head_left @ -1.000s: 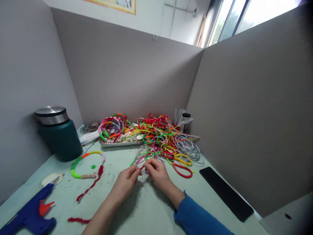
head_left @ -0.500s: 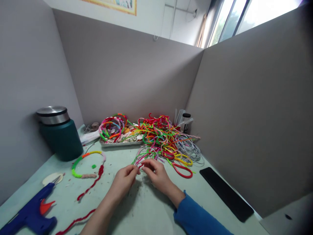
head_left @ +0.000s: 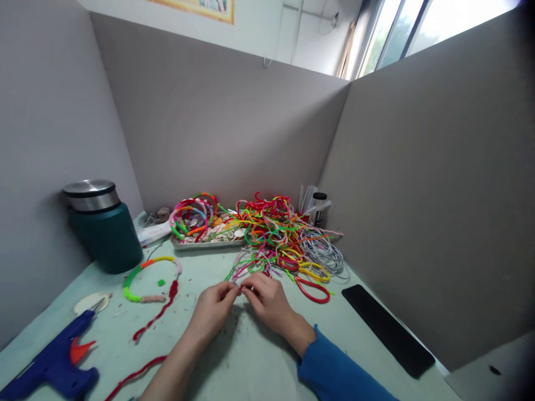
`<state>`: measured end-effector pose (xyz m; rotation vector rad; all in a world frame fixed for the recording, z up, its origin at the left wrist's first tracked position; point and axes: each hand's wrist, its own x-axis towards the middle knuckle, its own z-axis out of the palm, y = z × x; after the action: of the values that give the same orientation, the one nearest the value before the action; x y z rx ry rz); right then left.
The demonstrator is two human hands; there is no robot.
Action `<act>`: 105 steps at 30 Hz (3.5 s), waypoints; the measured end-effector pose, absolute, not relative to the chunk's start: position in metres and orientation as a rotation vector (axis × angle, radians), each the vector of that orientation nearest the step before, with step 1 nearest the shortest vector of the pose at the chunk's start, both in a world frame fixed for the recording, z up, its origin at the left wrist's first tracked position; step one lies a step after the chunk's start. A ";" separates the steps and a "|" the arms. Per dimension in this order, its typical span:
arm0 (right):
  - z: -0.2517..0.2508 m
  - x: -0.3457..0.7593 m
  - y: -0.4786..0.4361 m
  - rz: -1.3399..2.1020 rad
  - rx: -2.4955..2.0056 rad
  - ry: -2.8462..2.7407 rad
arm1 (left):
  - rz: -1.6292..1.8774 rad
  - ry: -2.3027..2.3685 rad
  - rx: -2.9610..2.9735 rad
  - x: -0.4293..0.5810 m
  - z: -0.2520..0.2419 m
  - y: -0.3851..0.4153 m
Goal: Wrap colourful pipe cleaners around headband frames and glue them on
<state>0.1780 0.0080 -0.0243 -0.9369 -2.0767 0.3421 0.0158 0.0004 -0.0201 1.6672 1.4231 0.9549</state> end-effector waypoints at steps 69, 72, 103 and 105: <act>-0.029 0.172 0.014 1.472 -0.735 -1.376 | 0.803 1.021 1.266 0.017 -0.015 -0.005; -0.028 0.171 0.014 1.428 -0.774 -1.367 | 0.789 1.026 1.312 0.018 -0.016 -0.005; -0.040 0.167 0.017 0.857 -1.178 -1.408 | 0.803 1.433 2.170 0.026 -0.015 -0.012; -0.038 0.169 0.018 0.919 -1.147 -1.360 | 0.826 1.453 2.107 0.026 -0.014 -0.011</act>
<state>0.1687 0.0184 -0.0378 -1.1467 -1.3603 0.9193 0.0264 -0.0114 -0.0140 2.1065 1.4533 0.8257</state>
